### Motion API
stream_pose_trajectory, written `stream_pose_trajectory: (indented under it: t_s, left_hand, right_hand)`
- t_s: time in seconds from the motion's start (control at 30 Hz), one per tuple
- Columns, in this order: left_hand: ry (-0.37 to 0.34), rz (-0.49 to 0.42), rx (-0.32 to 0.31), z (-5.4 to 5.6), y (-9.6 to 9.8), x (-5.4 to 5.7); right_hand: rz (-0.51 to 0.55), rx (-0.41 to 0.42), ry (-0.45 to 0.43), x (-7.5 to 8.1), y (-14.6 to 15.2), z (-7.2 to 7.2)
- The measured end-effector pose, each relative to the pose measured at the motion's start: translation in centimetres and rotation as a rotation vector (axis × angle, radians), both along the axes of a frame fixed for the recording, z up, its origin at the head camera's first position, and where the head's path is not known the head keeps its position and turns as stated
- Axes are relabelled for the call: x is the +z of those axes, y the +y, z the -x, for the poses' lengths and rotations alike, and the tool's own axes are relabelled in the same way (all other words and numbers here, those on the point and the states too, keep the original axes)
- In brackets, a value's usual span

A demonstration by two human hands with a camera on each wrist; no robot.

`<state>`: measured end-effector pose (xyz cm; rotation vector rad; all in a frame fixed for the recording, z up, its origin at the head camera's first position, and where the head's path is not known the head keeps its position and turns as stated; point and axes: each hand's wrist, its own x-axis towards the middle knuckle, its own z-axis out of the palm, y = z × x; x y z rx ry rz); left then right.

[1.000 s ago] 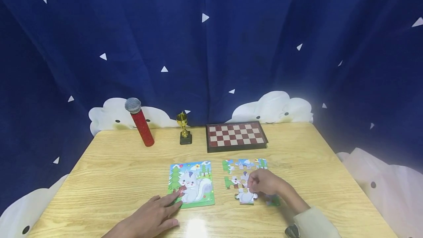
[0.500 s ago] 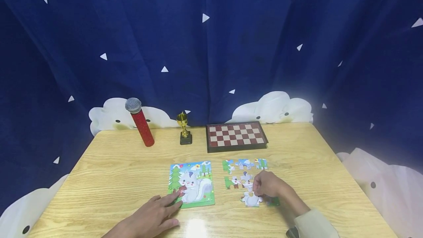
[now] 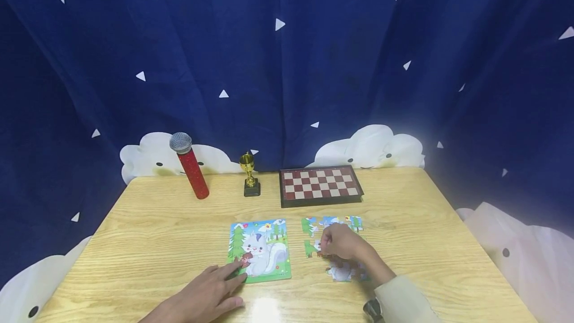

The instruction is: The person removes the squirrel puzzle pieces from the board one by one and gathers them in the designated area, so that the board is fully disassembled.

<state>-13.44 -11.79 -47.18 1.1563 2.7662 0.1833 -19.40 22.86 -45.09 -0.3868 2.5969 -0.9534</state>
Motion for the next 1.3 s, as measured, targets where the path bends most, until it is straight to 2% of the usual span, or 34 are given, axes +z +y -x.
stream_pose_trajectory:
  t_s: [0.23,0.53,0.77,1.07,1.3]
  left_hand:
    - [0.043,-0.006,-0.001,-0.2,-0.2,0.2]
    - [0.076,-0.011,0.004,-0.5,-0.7,0.5]
    - [0.031,0.013,0.056,-0.6,-1.5,0.7]
    - [0.041,0.012,0.077,-0.8,-1.9,0.6]
    - [-0.001,0.022,0.088,-0.9,-2.2,0.5]
  right_hand:
    - [0.041,0.041,-0.01,0.2,-4.8,0.9]
    - [0.084,0.048,-0.016,-0.3,-10.7,1.7]
    - [0.149,0.075,-0.036,-1.1,-14.1,1.6]
    - [0.112,0.054,-0.04,-1.4,-16.1,1.1]
    - [0.093,0.071,-0.001,-1.9,-16.5,0.7]
